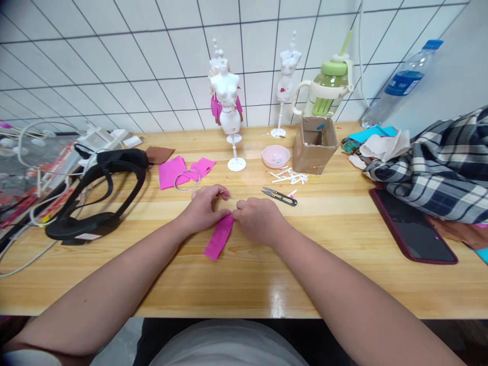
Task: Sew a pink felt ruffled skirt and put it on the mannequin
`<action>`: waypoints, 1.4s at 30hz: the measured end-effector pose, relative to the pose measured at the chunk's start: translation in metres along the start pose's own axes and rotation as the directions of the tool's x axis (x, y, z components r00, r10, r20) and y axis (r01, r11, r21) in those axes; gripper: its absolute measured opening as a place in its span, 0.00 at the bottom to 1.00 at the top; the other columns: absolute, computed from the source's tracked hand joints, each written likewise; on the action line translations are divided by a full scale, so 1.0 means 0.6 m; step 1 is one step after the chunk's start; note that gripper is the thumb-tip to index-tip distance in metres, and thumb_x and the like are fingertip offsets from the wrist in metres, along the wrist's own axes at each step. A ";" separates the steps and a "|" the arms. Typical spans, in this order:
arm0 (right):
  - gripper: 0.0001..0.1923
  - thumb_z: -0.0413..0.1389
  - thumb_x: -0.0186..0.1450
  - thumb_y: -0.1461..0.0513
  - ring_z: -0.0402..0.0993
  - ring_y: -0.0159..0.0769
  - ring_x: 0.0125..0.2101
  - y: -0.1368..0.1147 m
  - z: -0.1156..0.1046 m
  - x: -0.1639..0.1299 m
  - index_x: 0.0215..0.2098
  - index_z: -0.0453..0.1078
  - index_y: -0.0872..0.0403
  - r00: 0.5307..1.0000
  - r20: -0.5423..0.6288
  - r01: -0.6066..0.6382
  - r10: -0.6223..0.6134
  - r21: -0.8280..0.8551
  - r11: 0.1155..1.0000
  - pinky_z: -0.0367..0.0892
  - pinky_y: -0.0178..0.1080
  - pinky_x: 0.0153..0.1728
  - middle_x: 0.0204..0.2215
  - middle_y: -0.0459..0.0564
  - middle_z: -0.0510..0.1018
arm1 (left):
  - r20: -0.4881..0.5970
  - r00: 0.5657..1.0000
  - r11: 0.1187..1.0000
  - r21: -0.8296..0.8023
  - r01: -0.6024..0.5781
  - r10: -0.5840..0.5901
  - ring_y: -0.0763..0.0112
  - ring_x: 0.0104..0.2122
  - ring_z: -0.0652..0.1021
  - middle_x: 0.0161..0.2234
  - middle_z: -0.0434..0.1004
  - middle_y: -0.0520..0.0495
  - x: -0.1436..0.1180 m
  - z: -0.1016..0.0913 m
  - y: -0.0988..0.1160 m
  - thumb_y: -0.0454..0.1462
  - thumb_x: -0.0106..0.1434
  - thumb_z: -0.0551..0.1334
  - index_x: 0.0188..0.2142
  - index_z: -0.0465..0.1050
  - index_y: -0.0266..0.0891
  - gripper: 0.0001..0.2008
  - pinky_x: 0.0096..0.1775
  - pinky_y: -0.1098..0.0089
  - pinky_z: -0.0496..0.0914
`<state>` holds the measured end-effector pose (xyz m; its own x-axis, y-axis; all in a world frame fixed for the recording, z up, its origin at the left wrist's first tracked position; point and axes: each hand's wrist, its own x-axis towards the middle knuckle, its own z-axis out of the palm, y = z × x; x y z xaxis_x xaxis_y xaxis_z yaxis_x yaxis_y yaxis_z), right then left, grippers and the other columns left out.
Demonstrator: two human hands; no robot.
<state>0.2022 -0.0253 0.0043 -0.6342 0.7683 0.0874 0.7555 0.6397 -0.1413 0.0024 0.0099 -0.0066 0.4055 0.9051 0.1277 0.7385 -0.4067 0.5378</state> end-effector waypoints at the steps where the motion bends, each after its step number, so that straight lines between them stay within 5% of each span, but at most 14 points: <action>1: 0.12 0.51 0.66 0.63 0.73 0.37 0.34 0.003 0.001 0.000 0.35 0.77 0.51 1.000 -0.017 -0.013 0.013 0.035 0.999 0.53 0.38 0.29 0.32 0.48 0.78 | 0.007 1.000 1.000 0.016 0.004 -0.004 0.59 0.45 0.73 0.41 0.76 0.51 0.000 -0.002 0.000 0.37 0.52 0.68 0.41 0.68 0.44 0.17 0.50 0.55 0.60; 7: 0.10 0.53 0.65 0.59 0.73 0.36 0.36 0.009 0.010 0.013 0.36 0.78 0.50 0.950 -0.092 -0.267 0.299 0.260 0.928 0.59 0.37 0.35 0.35 0.48 0.79 | 0.035 0.999 1.000 -0.015 0.024 -0.023 0.60 0.44 0.74 0.41 0.76 0.50 0.003 -0.006 -0.008 0.39 0.52 0.69 0.41 0.68 0.44 0.17 0.48 0.57 0.63; 13: 0.07 0.56 0.62 0.59 0.72 0.38 0.37 -0.007 0.017 0.021 0.32 0.76 0.49 0.949 -0.036 -0.283 0.313 0.339 0.897 0.60 0.37 0.35 0.33 0.47 0.78 | -0.020 1.000 0.991 -0.131 -0.003 0.001 0.60 0.43 0.74 0.40 0.75 0.49 0.005 -0.002 -0.012 0.38 0.50 0.70 0.43 0.68 0.42 0.21 0.48 0.59 0.66; 19: 0.03 0.57 0.58 0.64 0.72 0.34 0.31 0.011 0.016 0.019 0.28 0.74 0.51 0.939 -0.075 -0.263 0.336 0.472 0.841 0.60 0.35 0.33 0.28 0.45 0.78 | -0.284 0.954 0.909 -0.415 -0.032 -0.096 0.64 0.43 0.73 0.40 0.72 0.47 0.010 -0.012 -0.026 0.42 0.58 0.66 0.47 0.67 0.40 0.19 0.51 0.60 0.66; 21: 0.02 0.58 0.58 0.62 0.70 0.33 0.27 0.030 0.012 0.015 0.29 0.73 0.51 0.877 -0.137 -0.320 0.460 0.548 0.773 0.60 0.35 0.29 0.24 0.43 0.76 | -0.346 0.929 0.893 -0.448 -0.043 -0.129 0.64 0.43 0.73 0.40 0.71 0.47 0.011 -0.014 -0.034 0.42 0.58 0.66 0.47 0.67 0.40 0.19 0.51 0.61 0.65; 23: 0.04 0.57 0.60 0.59 0.69 0.32 0.23 0.052 0.005 0.009 0.32 0.73 0.51 0.750 -0.269 -0.359 0.604 0.601 0.714 0.60 0.35 0.26 0.21 0.42 0.74 | -0.377 0.914 0.870 -0.489 -0.057 -0.152 0.65 0.42 0.73 0.40 0.71 0.47 0.013 -0.014 -0.041 0.42 0.58 0.66 0.47 0.67 0.41 0.19 0.50 0.62 0.66; 25: 0.06 0.56 0.63 0.58 0.71 0.34 0.26 0.072 -0.003 0.003 0.34 0.73 0.51 0.625 -0.496 -0.310 0.603 0.551 0.775 0.63 0.36 0.29 0.25 0.44 0.77 | -0.393 0.904 0.853 -0.517 -0.068 -0.166 0.66 0.42 0.73 0.40 0.72 0.47 0.014 -0.012 -0.045 0.42 0.59 0.66 0.48 0.67 0.41 0.19 0.50 0.62 0.66; 26: 0.06 0.56 0.64 0.59 0.72 0.35 0.30 0.080 -0.007 0.000 0.34 0.73 0.51 0.611 -0.594 -0.261 0.524 0.474 0.841 0.64 0.37 0.33 0.28 0.46 0.79 | -0.398 0.902 0.852 -0.518 -0.072 -0.166 0.67 0.42 0.73 0.40 0.72 0.47 0.014 -0.011 -0.046 0.42 0.59 0.65 0.48 0.67 0.42 0.19 0.50 0.63 0.66; 27: 0.06 0.55 0.64 0.59 0.73 0.37 0.33 0.084 -0.009 -0.001 0.34 0.73 0.51 0.628 -0.655 -0.209 0.421 0.379 0.902 0.65 0.38 0.36 0.31 0.48 0.80 | -0.402 0.901 0.858 -0.509 -0.073 -0.161 0.67 0.42 0.73 0.40 0.72 0.47 0.014 -0.010 -0.045 0.42 0.59 0.65 0.48 0.67 0.42 0.18 0.50 0.63 0.66; 29: 0.06 0.55 0.65 0.61 0.72 0.39 0.37 0.086 -0.011 -0.002 0.32 0.73 0.52 0.732 -0.648 -0.111 0.213 0.195 0.975 0.63 0.39 0.39 0.33 0.49 0.81 | -0.410 0.902 0.879 -0.471 -0.081 -0.136 0.66 0.42 0.73 0.39 0.73 0.47 0.012 -0.010 -0.041 0.41 0.60 0.65 0.46 0.68 0.41 0.17 0.50 0.63 0.66; 33: 0.11 0.52 0.69 0.60 0.69 0.39 0.36 0.065 -0.006 0.006 0.32 0.73 0.52 0.947 -0.319 0.030 -0.021 0.023 0.999 0.59 0.39 0.38 0.29 0.49 0.79 | -0.362 0.931 0.907 -0.403 -0.121 -0.037 0.66 0.43 0.76 0.39 0.76 0.48 0.002 -0.016 -0.019 0.40 0.60 0.65 0.54 0.63 0.42 0.23 0.54 0.60 0.65; 36: 0.10 0.51 0.69 0.61 0.68 0.38 0.36 0.047 -0.004 0.010 0.34 0.73 0.53 0.989 -0.133 0.073 -0.070 0.019 0.997 0.56 0.38 0.37 0.31 0.50 0.79 | -0.225 0.973 0.936 -0.329 -0.128 0.054 0.64 0.47 0.77 0.38 0.79 0.50 -0.007 -0.017 0.002 0.40 0.59 0.66 0.61 0.55 0.44 0.33 0.60 0.57 0.59; 42: 0.09 0.50 0.69 0.60 0.69 0.40 0.33 0.038 -0.002 0.009 0.39 0.71 0.53 0.997 -0.074 0.026 -0.026 0.003 1.000 0.52 0.39 0.33 0.29 0.51 0.77 | 0.013 0.979 0.971 -0.131 -0.199 0.202 0.61 0.50 0.75 0.45 0.79 0.49 -0.011 0.001 0.017 0.40 0.54 0.70 0.65 0.53 0.49 0.42 0.56 0.58 0.62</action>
<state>0.2163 -0.0065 0.0029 -0.6396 0.7512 0.1635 0.7381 0.6595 -0.1424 0.0074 -0.0005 -0.0023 0.5534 0.8025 0.2230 0.5662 -0.5588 0.6059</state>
